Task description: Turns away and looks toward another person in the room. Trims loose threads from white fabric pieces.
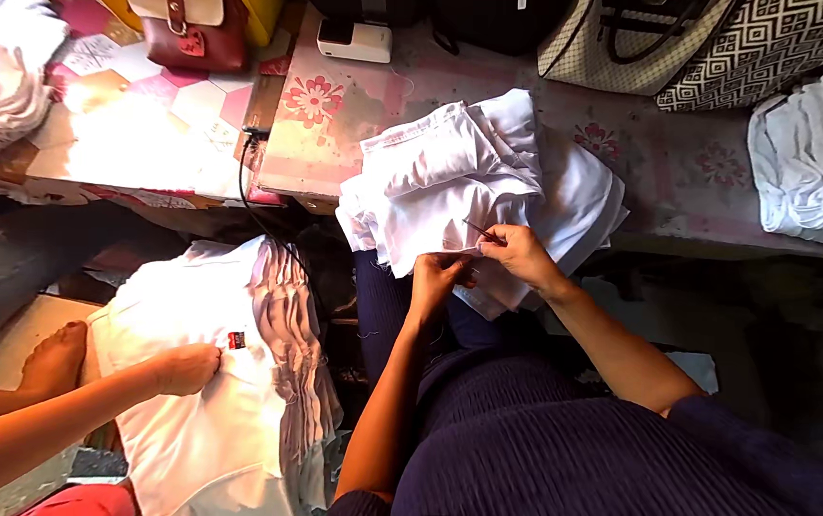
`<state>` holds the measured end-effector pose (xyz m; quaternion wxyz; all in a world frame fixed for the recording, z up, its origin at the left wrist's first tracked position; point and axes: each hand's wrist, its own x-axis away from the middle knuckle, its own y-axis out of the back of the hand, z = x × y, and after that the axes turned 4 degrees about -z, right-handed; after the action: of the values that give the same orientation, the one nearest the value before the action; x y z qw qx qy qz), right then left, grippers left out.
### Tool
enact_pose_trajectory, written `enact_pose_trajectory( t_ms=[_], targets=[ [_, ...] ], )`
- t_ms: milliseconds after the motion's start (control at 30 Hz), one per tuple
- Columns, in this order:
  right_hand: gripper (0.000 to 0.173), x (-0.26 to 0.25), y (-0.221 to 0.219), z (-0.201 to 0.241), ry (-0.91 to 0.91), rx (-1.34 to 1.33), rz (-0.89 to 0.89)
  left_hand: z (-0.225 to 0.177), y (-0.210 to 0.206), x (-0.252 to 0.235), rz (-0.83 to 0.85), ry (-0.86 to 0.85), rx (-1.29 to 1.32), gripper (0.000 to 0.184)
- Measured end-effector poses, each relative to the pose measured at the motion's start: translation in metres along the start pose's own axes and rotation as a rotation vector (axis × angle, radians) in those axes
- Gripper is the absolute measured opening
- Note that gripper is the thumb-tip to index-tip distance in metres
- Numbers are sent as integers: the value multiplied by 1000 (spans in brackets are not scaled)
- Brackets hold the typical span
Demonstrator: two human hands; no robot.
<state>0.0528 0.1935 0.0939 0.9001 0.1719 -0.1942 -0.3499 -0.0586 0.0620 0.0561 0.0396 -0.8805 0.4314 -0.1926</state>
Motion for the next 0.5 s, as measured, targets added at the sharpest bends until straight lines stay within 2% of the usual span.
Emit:
enact_pose_trajectory(
  t_ms=[67,133,233,333,400,500],
  targets=[
    [7,-2,2,-1,-118,-191,41,3,6,4,13,-18,-43,7],
    [8,-3,4,-2,-208,-340,90,1,11,8,7,-52,-200,10],
    [8,-2,5,2,-264,-398,142,-10,9,9,-14,-121,-377,28],
    [8,-2,4,3,-233,-409,162,-11,1,2,-69,-147,-248,8],
    [16,1,12,3,-184,-382,182,-9,3,1,-60,-111,-213,10],
    [38,10,29,7,-178,-298,234,-4,10,8,-57,-49,-168,9]
  ],
)
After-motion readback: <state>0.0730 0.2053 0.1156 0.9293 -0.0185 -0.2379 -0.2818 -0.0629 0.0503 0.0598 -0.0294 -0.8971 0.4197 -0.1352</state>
